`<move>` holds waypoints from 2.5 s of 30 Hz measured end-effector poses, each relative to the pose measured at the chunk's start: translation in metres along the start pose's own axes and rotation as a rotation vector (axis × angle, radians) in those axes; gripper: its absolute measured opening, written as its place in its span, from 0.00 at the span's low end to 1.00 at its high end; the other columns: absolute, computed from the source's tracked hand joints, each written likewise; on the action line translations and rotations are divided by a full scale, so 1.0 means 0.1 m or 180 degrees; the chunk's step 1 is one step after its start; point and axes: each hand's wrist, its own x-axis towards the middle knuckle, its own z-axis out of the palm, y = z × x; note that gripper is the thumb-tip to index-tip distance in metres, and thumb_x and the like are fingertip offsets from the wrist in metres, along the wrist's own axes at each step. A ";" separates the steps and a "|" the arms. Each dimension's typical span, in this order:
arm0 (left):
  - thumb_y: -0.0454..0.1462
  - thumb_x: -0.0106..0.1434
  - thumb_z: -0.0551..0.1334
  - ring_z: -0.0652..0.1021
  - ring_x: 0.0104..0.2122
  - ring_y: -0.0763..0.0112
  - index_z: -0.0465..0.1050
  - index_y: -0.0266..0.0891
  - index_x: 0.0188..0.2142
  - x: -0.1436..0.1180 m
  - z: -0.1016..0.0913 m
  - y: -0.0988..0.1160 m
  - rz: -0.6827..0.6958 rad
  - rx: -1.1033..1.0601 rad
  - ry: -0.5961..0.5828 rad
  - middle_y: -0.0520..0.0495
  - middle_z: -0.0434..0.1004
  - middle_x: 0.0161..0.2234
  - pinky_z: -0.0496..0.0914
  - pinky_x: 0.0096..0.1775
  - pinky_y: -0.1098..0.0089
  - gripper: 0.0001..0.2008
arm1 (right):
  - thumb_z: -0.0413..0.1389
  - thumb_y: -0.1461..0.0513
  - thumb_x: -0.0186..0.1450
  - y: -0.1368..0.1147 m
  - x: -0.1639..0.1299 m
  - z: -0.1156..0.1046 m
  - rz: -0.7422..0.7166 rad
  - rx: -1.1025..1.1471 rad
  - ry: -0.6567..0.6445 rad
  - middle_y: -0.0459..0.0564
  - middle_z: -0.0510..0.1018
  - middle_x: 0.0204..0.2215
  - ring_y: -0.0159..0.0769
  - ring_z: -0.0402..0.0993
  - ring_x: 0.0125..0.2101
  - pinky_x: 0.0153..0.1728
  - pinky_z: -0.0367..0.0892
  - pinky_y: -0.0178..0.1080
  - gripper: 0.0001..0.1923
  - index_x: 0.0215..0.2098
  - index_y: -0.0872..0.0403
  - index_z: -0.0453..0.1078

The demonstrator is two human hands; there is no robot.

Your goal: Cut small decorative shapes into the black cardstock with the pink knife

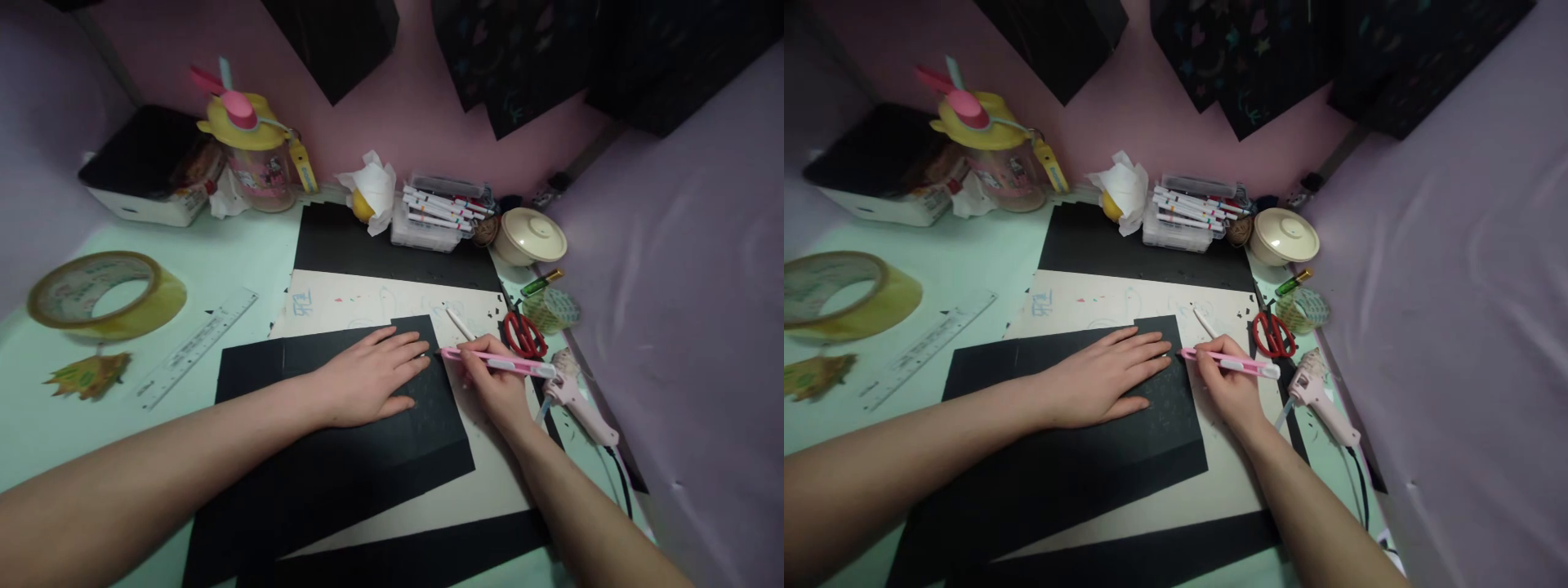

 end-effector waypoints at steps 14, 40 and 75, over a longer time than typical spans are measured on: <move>0.50 0.69 0.53 0.53 0.66 0.62 0.57 0.39 0.63 0.01 -0.01 0.00 -0.0013 -0.0035 -0.0013 0.45 0.55 0.66 0.42 0.65 0.59 0.28 | 0.53 0.58 0.68 0.08 0.00 -0.04 -0.0363 -0.0262 -0.0288 0.45 0.73 0.24 0.33 0.70 0.26 0.30 0.64 0.35 0.09 0.31 0.52 0.69; 0.50 0.69 0.52 0.53 0.67 0.63 0.56 0.39 0.64 0.02 0.01 0.00 -0.0043 -0.0035 -0.0036 0.46 0.54 0.66 0.41 0.65 0.60 0.29 | 0.54 0.65 0.65 0.00 -0.07 -0.05 -0.1325 -0.1124 -0.0531 0.49 0.79 0.28 0.35 0.76 0.27 0.29 0.69 0.36 0.04 0.35 0.50 0.70; 0.49 0.67 0.55 0.59 0.63 0.57 0.60 0.42 0.62 0.06 -0.03 0.01 0.0008 0.0026 0.0143 0.44 0.60 0.63 0.48 0.62 0.56 0.27 | 0.56 0.66 0.64 0.04 -0.09 -0.07 -0.1217 -0.0905 -0.0120 0.45 0.78 0.25 0.30 0.74 0.24 0.25 0.66 0.31 0.03 0.32 0.53 0.71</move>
